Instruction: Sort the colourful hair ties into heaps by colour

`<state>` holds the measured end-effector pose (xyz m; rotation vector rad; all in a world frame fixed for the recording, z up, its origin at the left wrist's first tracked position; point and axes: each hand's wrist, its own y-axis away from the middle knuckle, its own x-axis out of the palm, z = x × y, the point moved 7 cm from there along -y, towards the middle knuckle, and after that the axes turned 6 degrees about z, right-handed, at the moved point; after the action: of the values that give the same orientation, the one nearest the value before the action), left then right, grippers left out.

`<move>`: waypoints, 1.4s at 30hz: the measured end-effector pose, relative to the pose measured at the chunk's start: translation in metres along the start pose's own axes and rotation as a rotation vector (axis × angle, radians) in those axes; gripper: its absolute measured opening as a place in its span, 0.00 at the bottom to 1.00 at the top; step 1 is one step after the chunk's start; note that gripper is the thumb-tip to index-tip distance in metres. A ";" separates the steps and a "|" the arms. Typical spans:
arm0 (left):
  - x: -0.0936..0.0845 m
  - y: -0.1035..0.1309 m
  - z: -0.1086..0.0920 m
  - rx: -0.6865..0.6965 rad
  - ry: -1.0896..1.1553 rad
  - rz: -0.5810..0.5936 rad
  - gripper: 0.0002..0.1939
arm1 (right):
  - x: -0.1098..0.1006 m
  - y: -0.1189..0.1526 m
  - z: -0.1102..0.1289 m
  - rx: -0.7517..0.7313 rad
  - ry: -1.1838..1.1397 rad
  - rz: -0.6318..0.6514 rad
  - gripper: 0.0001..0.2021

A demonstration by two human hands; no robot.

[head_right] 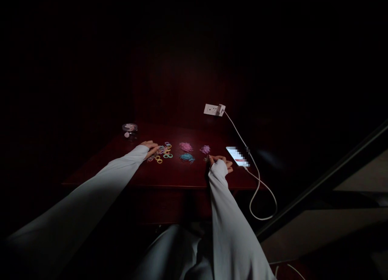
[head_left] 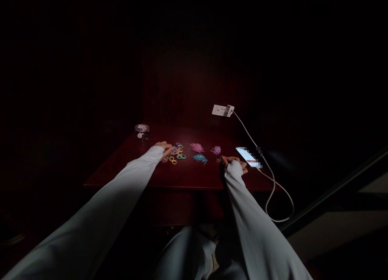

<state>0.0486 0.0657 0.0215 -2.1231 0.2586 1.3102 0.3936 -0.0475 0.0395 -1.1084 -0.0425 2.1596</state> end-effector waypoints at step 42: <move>0.007 -0.004 -0.009 0.067 -0.081 0.029 0.16 | 0.100 0.079 0.149 -0.501 0.017 0.260 0.08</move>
<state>0.0605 0.0641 0.0198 -2.0127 0.2967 1.3819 0.2015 -0.0072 0.0382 -1.4767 -0.4790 2.4433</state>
